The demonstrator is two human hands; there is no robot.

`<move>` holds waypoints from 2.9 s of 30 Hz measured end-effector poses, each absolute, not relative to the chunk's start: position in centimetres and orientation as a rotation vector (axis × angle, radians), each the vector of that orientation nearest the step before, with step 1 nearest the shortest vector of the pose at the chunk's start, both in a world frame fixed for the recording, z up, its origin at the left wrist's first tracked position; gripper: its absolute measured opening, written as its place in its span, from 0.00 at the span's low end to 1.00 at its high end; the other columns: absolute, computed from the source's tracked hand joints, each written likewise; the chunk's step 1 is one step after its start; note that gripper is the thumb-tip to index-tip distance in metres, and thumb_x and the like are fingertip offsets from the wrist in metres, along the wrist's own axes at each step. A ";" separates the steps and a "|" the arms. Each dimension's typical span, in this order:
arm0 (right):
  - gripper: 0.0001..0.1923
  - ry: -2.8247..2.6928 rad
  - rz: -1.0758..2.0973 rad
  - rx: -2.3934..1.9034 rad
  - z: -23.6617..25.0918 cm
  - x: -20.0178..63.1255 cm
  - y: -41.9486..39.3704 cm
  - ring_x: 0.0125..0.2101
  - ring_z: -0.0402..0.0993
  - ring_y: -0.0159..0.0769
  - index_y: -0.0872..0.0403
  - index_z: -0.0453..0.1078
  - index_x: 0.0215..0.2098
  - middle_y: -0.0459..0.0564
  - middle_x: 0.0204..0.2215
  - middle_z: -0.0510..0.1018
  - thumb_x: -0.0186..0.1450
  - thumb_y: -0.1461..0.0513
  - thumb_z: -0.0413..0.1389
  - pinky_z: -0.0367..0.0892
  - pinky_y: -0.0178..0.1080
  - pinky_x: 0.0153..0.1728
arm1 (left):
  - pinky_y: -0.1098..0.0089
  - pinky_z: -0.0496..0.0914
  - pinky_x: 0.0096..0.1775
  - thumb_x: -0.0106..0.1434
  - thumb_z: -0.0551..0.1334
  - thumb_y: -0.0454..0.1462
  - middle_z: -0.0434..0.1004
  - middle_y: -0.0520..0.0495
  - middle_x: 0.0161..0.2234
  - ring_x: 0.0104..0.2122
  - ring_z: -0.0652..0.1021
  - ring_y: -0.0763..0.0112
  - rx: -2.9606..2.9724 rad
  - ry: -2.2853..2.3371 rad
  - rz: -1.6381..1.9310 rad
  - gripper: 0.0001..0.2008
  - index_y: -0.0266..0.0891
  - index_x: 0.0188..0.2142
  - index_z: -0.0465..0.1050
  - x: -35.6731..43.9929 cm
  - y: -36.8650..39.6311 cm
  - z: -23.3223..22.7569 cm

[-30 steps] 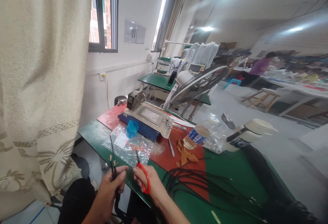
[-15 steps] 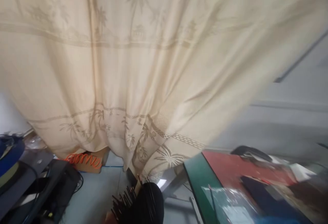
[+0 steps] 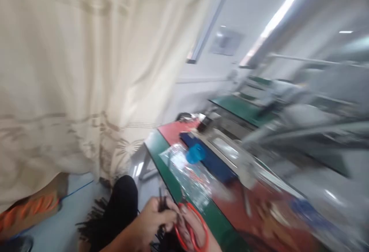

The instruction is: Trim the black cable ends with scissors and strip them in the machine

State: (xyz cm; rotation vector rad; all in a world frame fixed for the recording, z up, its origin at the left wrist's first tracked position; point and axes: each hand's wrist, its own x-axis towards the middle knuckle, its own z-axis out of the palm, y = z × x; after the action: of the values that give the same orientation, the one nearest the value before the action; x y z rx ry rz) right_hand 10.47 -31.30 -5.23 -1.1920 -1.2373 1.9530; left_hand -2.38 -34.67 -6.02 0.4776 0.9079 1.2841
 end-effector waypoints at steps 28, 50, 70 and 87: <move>0.26 -0.938 1.962 -0.882 -5.4 11.8 -27.3 0.08 0.53 0.22 0.58 0.62 0.16 0.40 0.08 0.61 0.54 0.44 0.55 0.47 0.27 0.09 | 0.79 0.53 0.20 0.47 0.67 0.44 0.59 0.58 0.15 0.17 0.58 0.84 0.467 1.055 1.026 0.14 0.37 0.30 0.73 -1.5 -30.3 -7.3; 0.21 -0.753 2.096 -0.874 -6.9 11.7 -28.1 0.10 0.56 0.21 0.59 0.64 0.18 0.41 0.10 0.64 0.51 0.49 0.60 0.49 0.27 0.12 | 0.79 0.63 0.24 0.44 0.69 0.43 0.68 0.53 0.21 0.21 0.66 0.81 0.397 1.066 0.988 0.15 0.36 0.29 0.74 -1.3 -30.6 -6.6; 0.24 -1.072 1.757 -1.076 -6.0 11.4 -29.1 0.10 0.54 0.21 0.57 0.63 0.18 0.39 0.10 0.62 0.47 0.45 0.61 0.48 0.27 0.11 | 0.79 0.61 0.24 0.46 0.68 0.42 0.68 0.54 0.21 0.21 0.64 0.81 0.384 1.091 1.060 0.13 0.38 0.29 0.72 -1.2 -31.0 -6.4; 0.25 -0.889 1.942 -0.976 -5.3 11.3 -28.7 0.09 0.54 0.22 0.58 0.63 0.16 0.40 0.07 0.61 0.52 0.44 0.57 0.47 0.28 0.11 | 0.77 0.64 0.27 0.47 0.68 0.42 0.69 0.53 0.22 0.23 0.67 0.79 0.355 1.011 1.039 0.14 0.36 0.31 0.73 -1.1 -31.2 -6.2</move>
State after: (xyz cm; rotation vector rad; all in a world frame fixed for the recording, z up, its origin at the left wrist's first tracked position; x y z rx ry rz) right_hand 11.28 -28.73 -5.35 -0.9759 -0.8886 1.9423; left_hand -1.06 -31.17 -6.22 0.3546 1.0111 1.0387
